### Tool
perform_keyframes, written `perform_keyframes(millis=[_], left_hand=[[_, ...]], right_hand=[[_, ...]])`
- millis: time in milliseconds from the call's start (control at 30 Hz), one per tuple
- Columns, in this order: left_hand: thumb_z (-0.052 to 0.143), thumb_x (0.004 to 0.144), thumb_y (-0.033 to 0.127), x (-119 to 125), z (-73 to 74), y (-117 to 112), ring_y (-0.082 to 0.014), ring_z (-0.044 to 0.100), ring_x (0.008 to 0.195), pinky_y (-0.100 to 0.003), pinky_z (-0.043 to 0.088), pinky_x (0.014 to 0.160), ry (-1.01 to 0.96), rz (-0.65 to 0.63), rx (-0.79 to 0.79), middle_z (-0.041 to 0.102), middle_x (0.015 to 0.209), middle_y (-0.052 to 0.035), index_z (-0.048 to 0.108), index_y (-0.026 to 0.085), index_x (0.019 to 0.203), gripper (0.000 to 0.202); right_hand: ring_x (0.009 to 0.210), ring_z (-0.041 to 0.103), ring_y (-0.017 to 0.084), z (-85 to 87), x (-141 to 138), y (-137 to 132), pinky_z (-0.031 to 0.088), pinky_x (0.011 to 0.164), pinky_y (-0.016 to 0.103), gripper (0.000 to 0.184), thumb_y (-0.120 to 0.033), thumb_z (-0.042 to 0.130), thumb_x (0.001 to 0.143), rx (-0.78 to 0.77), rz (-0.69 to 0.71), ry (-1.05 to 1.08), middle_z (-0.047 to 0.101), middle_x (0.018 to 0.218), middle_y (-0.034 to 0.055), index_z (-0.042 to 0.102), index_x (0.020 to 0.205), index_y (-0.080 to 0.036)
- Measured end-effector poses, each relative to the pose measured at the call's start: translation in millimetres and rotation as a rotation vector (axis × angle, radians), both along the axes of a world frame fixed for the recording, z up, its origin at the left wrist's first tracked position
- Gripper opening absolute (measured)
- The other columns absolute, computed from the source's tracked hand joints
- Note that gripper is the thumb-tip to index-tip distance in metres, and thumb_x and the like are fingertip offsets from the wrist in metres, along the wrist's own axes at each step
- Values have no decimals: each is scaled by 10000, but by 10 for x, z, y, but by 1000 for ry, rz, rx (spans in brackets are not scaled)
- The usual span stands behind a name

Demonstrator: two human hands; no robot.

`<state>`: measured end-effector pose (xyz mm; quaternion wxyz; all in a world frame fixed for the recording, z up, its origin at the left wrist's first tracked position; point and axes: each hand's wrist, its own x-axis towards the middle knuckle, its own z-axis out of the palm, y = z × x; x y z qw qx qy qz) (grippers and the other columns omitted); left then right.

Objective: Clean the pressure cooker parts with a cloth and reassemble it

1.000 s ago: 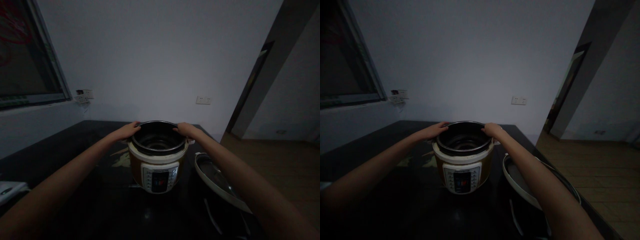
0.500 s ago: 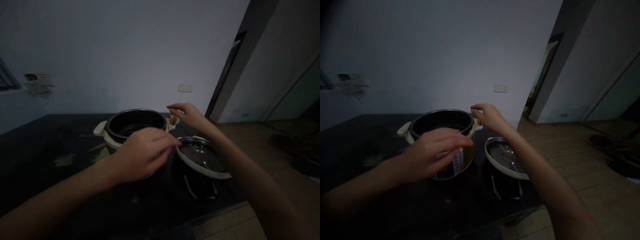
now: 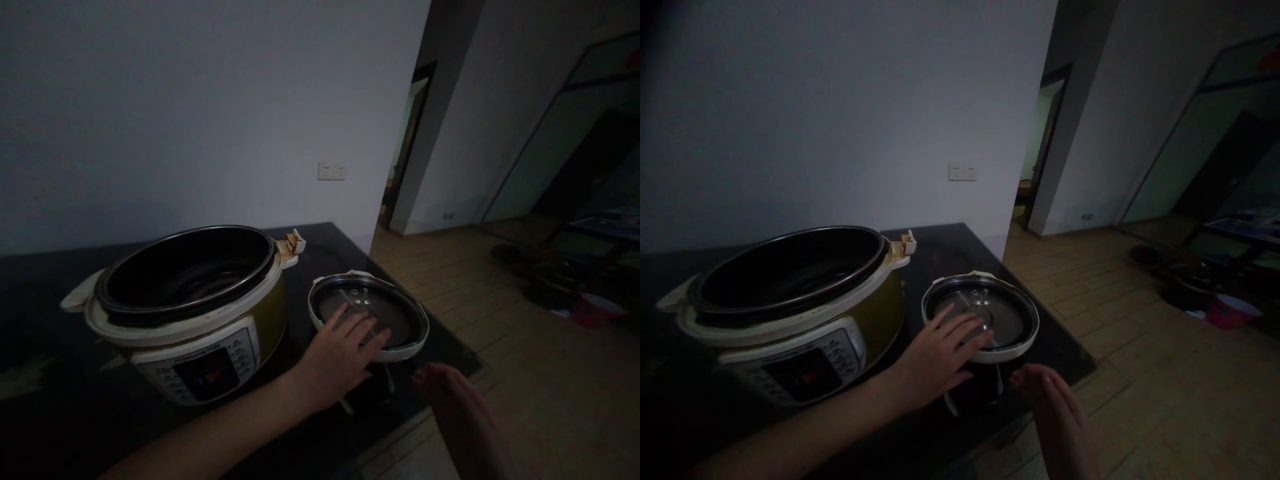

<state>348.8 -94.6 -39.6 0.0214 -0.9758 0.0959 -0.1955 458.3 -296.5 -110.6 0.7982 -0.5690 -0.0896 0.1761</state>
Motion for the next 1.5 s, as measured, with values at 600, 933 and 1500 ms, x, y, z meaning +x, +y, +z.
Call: perform_keyframes(millis=[600, 933, 1500], left_hand=[[389, 959, 170, 359, -171, 97, -220, 518, 1261, -507, 360, 1095, 106, -166, 32, 590, 1341, -64, 340, 265, 1440, 493], [510, 836, 97, 423, 118, 194, -193, 479, 1306, -394, 379, 1087, 188, -150, -176, 530, 1408, -79, 386, 241, 1401, 596], [531, 881, 329, 606, 364, 221, -266, 631, 1113, -352, 482, 874, 207, 70, -260, 654, 1256, -49, 427, 313, 1391, 521]], right_hand=[[1096, 648, 198, -517, 61, 489, 465, 1041, 401, 231, -287, 721, 696, 385, 93, 335, 727, 1066, -3, 707, 925, -314], [951, 686, 212, -328, 152, 739, 502, 958, 466, 144, -224, 682, 761, 488, 294, 555, 733, 933, 31, 672, 905, -226], [907, 674, 176, -280, 400, 1085, 481, 957, 422, 208, -104, 620, 733, 399, 390, 501, 707, 885, 10, 596, 906, -216]])
